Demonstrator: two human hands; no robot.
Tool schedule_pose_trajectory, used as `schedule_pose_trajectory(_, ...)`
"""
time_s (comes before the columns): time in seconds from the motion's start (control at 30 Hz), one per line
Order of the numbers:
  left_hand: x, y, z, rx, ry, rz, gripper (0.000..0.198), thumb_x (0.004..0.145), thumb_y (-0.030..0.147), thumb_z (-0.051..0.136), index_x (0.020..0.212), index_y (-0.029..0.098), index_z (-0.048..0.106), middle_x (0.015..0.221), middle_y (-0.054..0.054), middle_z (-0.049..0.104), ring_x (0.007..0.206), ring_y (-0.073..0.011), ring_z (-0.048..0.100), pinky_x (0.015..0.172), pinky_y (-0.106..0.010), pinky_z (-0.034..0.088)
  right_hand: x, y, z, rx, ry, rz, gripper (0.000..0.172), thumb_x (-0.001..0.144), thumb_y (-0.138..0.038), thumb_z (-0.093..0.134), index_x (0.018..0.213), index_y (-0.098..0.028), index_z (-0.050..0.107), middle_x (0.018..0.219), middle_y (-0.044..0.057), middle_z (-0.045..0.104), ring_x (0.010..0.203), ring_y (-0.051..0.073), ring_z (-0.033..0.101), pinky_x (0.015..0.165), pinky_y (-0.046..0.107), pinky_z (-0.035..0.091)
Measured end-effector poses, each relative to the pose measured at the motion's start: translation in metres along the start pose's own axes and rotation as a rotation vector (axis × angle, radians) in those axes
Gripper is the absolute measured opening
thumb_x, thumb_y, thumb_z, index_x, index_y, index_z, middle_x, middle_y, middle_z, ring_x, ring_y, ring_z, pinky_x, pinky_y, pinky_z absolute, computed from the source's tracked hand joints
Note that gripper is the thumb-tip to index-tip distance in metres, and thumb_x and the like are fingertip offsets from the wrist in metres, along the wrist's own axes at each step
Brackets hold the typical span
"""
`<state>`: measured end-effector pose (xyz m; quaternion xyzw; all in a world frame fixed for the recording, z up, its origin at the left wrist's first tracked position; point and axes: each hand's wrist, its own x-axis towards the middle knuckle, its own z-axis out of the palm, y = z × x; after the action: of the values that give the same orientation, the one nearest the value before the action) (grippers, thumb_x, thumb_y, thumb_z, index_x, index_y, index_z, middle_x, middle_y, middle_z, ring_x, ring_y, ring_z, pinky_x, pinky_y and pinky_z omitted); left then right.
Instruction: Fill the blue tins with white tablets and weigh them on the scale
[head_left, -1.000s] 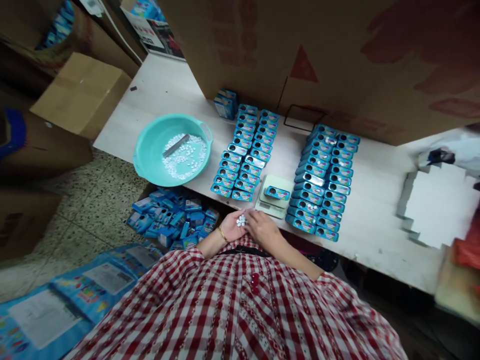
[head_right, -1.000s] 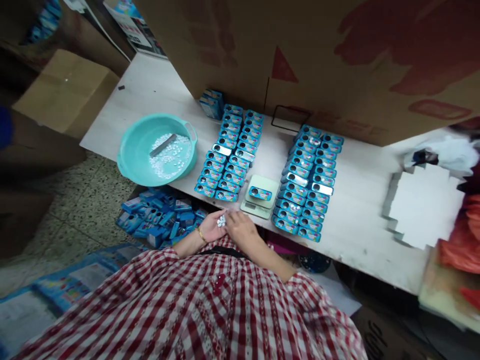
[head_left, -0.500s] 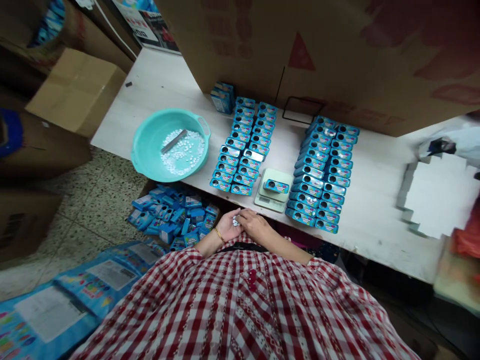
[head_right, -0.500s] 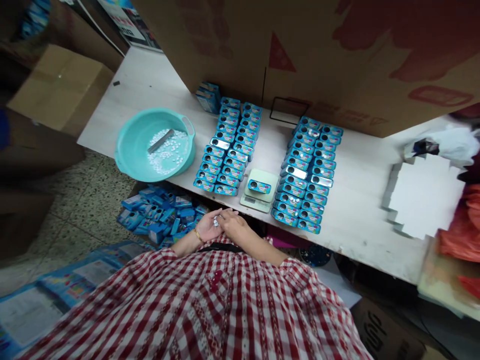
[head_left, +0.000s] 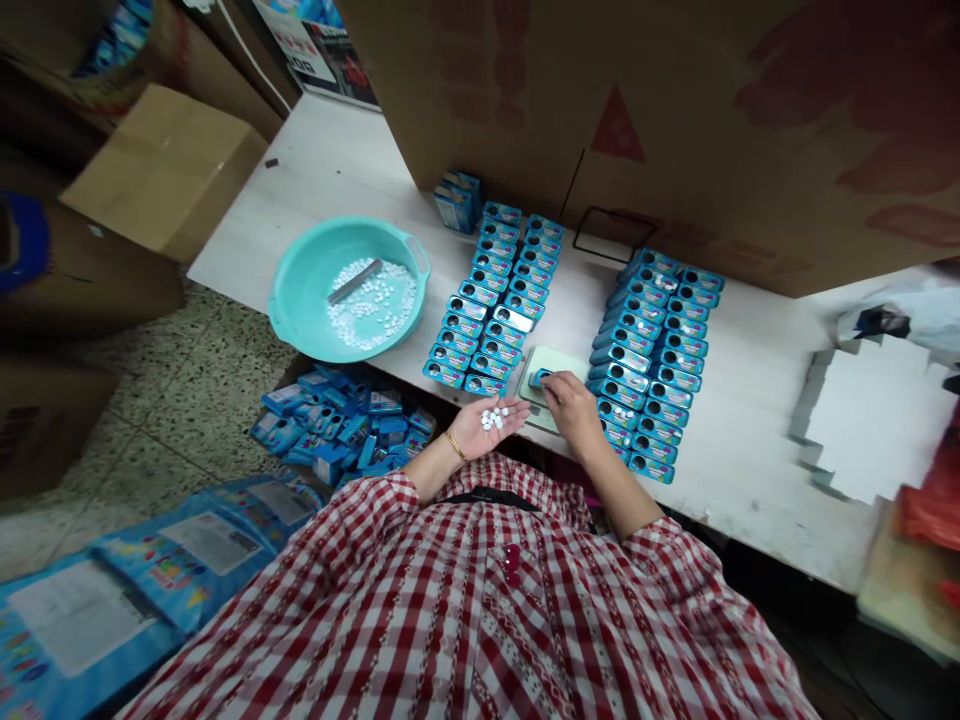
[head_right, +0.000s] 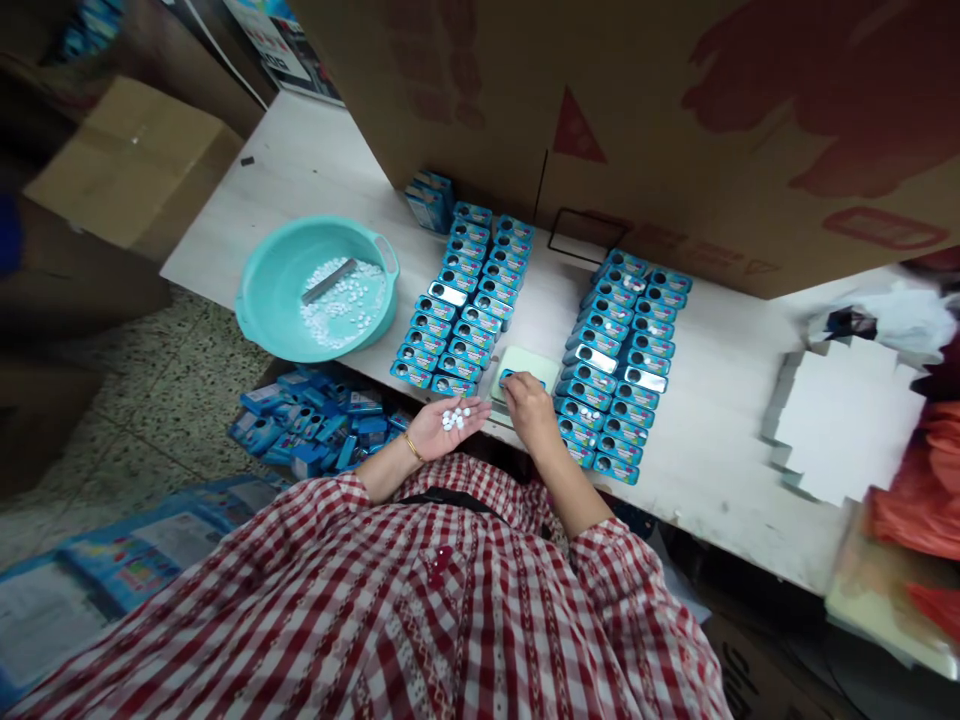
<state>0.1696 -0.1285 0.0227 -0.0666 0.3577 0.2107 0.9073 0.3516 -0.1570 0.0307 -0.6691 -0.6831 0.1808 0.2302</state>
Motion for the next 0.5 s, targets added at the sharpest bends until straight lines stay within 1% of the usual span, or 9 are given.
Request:
schedule_pose_trajectory(0.1,-0.001,-0.001,-0.003,-0.014,0.009,0.001,0.028,0.083,0.021,0.040,0.092,0.003,0.060,0.098,-0.017,0.063,0.094,-0.0211,0.060,0.085,-0.031,0.044,0.007,0.008,0.000,-0.091,-0.059,0.021,0.027,0.087,-0.025,0.038,0.099,-0.019,0.061,0.097,0.008,0.060,0.091,0.017,0.055,0.077,0.028,0.046)
schedule_pose_trajectory(0.17,-0.003,-0.003,-0.007,-0.019,0.010,-0.001,0.028,0.083,0.021,0.040,0.091,0.003,0.060,0.098,-0.016,0.063,0.093,-0.0210,0.060,0.085,-0.031,0.044,0.006,0.010,-0.001,-0.100,-0.048,0.025,0.028,0.088,-0.024,0.037,0.102,-0.018,0.060,0.100,0.008,0.060,0.092,0.016,0.055,0.078,0.028,0.046)
schedule_pose_trajectory(0.23,-0.004,-0.004,-0.011,-0.025,0.008,-0.004,0.028,0.083,0.022,0.040,0.091,0.004,0.060,0.098,-0.015,0.064,0.093,-0.0211,0.060,0.085,-0.032,0.044,0.000,0.006,-0.002,-0.089,-0.011,0.022,0.030,0.088,-0.024,0.035,0.104,-0.016,0.059,0.101,0.009,0.060,0.094,0.016,0.055,0.080,0.028,0.046)
schedule_pose_trajectory(0.3,-0.005,-0.005,-0.015,-0.035,0.003,-0.010,0.027,0.083,0.021,0.041,0.092,0.004,0.060,0.096,-0.015,0.064,0.092,-0.0210,0.060,0.085,-0.032,0.043,-0.008,-0.006,0.002,-0.075,-0.014,-0.032,0.030,0.088,-0.023,0.035,0.104,-0.015,0.059,0.103,0.009,0.060,0.096,0.017,0.054,0.082,0.029,0.046)
schedule_pose_trajectory(0.37,-0.006,-0.006,-0.019,-0.052,0.014,-0.012,0.027,0.084,0.021,0.040,0.092,0.005,0.061,0.090,-0.014,0.065,0.087,-0.0191,0.061,0.084,-0.032,0.043,-0.018,-0.026,0.010,-0.068,-0.106,-0.154,0.028,0.087,-0.022,0.038,0.106,-0.015,0.058,0.104,0.009,0.059,0.097,0.017,0.053,0.083,0.030,0.045)
schedule_pose_trajectory(0.43,-0.007,-0.008,-0.023,-0.071,0.029,-0.021,0.029,0.085,0.023,0.039,0.095,0.007,0.060,0.087,-0.011,0.066,0.084,-0.0171,0.061,0.084,-0.031,0.042,-0.025,-0.049,0.022,-0.096,-0.244,-0.268,0.029,0.085,-0.019,0.040,0.110,-0.013,0.056,0.106,0.011,0.058,0.096,0.018,0.052,0.084,0.032,0.045)
schedule_pose_trajectory(0.5,-0.010,-0.010,-0.027,-0.085,0.036,-0.037,0.033,0.086,0.026,0.037,0.103,0.008,0.058,0.092,-0.011,0.065,0.088,-0.0169,0.060,0.085,-0.030,0.041,-0.029,-0.068,0.033,-0.139,-0.360,-0.307,0.032,0.084,-0.014,0.041,0.113,-0.010,0.052,0.106,0.012,0.057,0.095,0.019,0.052,0.083,0.033,0.045)
